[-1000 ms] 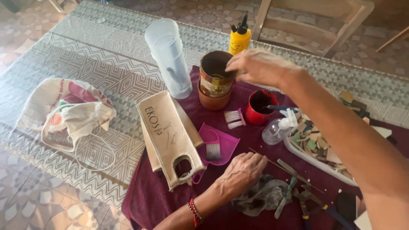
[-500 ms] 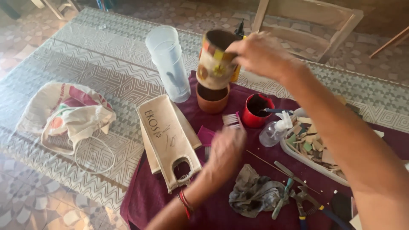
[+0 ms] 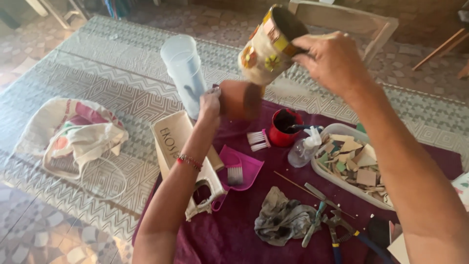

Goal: Assembling a decorative craft project by gluing small pieces onto a container

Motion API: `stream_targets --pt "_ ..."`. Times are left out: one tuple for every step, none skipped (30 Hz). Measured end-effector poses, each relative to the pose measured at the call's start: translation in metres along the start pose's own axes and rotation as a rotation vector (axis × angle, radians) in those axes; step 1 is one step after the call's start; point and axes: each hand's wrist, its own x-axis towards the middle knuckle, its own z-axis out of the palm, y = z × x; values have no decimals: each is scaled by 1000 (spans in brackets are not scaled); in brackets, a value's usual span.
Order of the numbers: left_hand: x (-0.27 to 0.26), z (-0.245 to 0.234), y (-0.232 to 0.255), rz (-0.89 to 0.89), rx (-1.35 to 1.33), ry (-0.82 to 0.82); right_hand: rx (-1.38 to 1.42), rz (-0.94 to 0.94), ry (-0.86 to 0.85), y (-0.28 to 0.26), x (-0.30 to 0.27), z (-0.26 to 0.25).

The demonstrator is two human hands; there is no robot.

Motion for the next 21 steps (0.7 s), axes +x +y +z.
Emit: stream_targets --pt "-29 10 33 -175 -222 126 -29 -40 44 4 3 3" --pt "-57 20 67 -348 -445 252 -57 -80 88 8 5 5" --pt "-41 30 61 -338 -446 247 -63 -82 98 3 11 4" --pt "-25 41 55 -324 -510 275 -46 -107 57 -2 16 4" --pt "-18 50 40 -329 -571 308 -22 -125 -2 -9 14 7" --pt "-14 62 23 -338 -570 309 -20 -122 -9 -10 14 12" --pt "-8 69 8 -333 -666 368 -70 -147 -27 -13 18 18" --pt "-1 77 -7 -326 -762 427 -120 -173 -45 -15 21 23" --pt "-2 73 -25 -320 -763 419 -126 -171 -37 -15 24 31" --pt "-2 69 -42 -307 -857 461 -129 -186 -72 -15 27 39" --pt "-6 63 -63 -299 -950 510 -126 -203 -113 -16 29 49" --pt "0 62 -76 -298 -949 510 -126 -204 -113 -7 30 68" --pt "5 60 -90 -290 -1038 556 -133 -161 -106 2 30 89" --pt "11 59 -104 -281 -1126 602 -140 -119 -99 12 31 110" --pt "17 58 -119 -285 -1122 598 -140 -113 -99 14 31 114" --pt "22 57 -134 -279 -1212 643 -122 -136 -125 15 32 119" --pt "34 54 -146 -263 -1306 690 -105 -167 -145 16 38 123" --pt "20 57 -121 -257 -1308 687 -106 -170 -140 18 44 121" --pt "-2 60 -103 -370 -750 619 -29 -131 -187 19 44 123" --pt "-22 62 -85 -456 -192 521 49 -91 -234 20 44 124" --pt "-38 59 -72 -462 -188 522 55 -88 -239 11 48 112"
